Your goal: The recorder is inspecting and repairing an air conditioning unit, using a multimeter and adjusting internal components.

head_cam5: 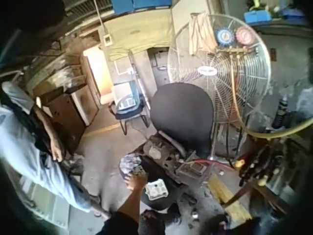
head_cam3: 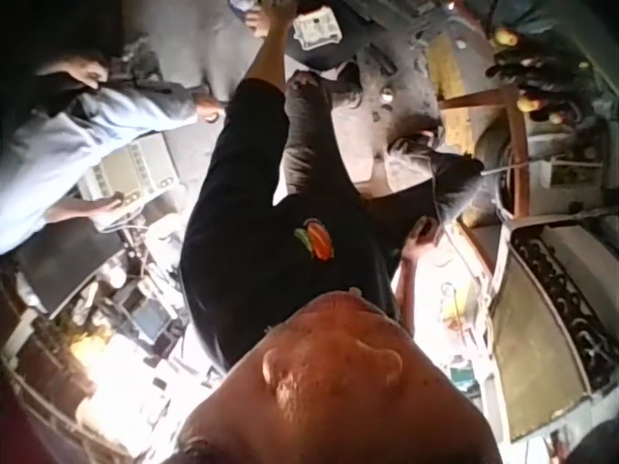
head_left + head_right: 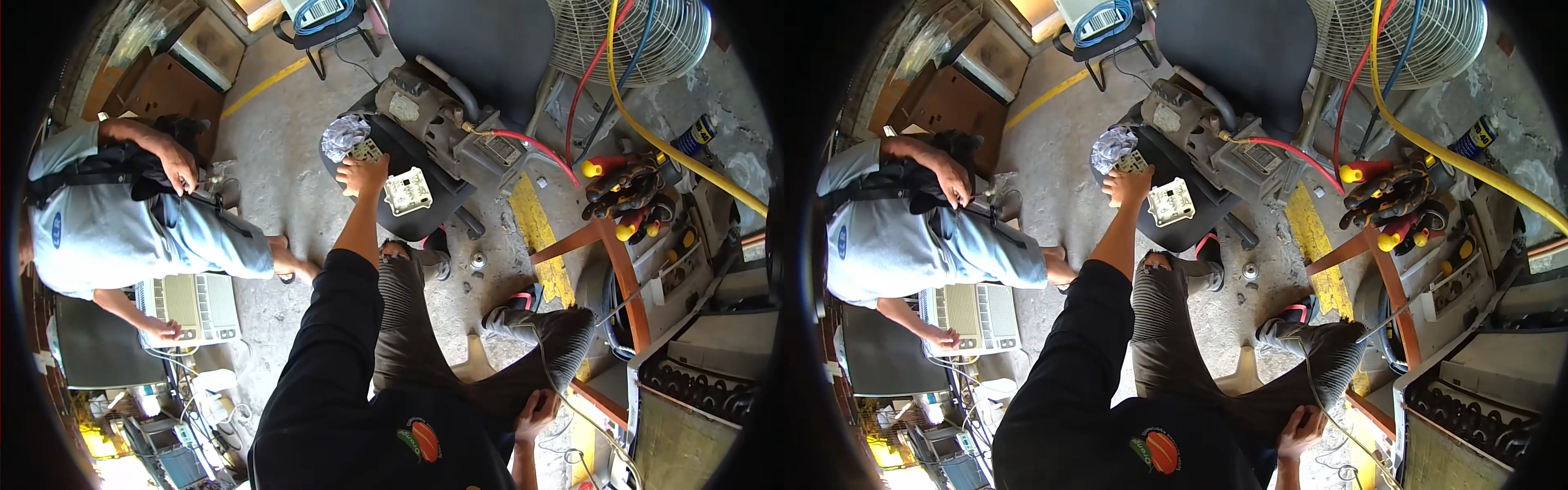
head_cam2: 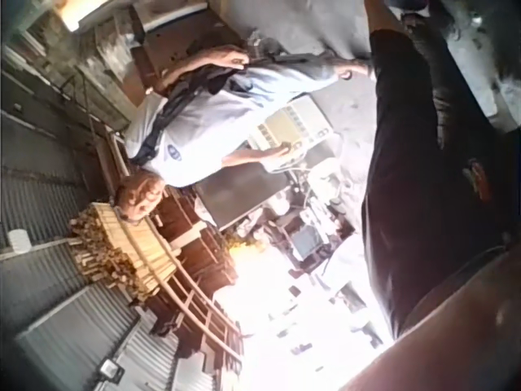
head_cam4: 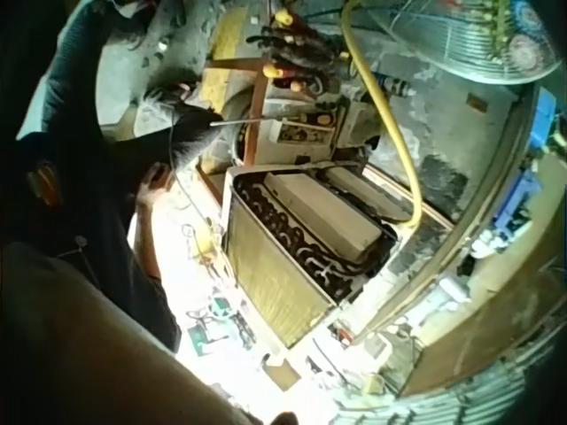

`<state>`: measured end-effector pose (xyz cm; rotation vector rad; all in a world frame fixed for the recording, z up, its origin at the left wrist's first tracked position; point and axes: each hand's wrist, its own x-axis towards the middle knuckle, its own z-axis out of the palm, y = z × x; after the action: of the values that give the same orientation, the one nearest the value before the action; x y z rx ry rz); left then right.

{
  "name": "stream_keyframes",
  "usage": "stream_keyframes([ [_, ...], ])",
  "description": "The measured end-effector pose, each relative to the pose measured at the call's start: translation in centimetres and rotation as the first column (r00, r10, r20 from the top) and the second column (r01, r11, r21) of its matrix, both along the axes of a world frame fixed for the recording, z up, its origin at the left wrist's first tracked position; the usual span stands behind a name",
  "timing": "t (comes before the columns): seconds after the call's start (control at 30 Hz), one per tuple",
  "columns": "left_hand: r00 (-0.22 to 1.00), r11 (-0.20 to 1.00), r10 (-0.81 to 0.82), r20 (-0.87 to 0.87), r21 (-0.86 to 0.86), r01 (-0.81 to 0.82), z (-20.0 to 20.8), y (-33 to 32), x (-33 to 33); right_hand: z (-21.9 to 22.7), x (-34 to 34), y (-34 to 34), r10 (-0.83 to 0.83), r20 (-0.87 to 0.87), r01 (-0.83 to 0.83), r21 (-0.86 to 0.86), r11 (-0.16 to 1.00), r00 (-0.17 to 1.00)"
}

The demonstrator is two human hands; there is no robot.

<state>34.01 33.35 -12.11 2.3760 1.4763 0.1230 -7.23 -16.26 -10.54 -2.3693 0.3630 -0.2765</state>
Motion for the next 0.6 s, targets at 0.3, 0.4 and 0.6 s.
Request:
stream_keyframes([
  [0.3,0.826,0.967,-0.046,0.562,-0.181,0.177,-1.9,2.7,-8.3,-0.9,-0.2,-0.3,0.039,0.007,-0.039,-0.016,0.999,0.999],
  [0.4,0.57,0.928,-0.342,0.747,0.364,0.079,2.6,-3.2,-11.1,-0.6,-0.2,-0.3,0.001,0.036,0.0,-0.007,1.0,0.999],
  [0.6,0.429,0.89,-0.407,0.806,0.455,-0.011,7.7,-5.9,-13.8,-1.0,-0.2,-0.2,0.011,0.028,-0.011,0.021,1.0,1.0],
])
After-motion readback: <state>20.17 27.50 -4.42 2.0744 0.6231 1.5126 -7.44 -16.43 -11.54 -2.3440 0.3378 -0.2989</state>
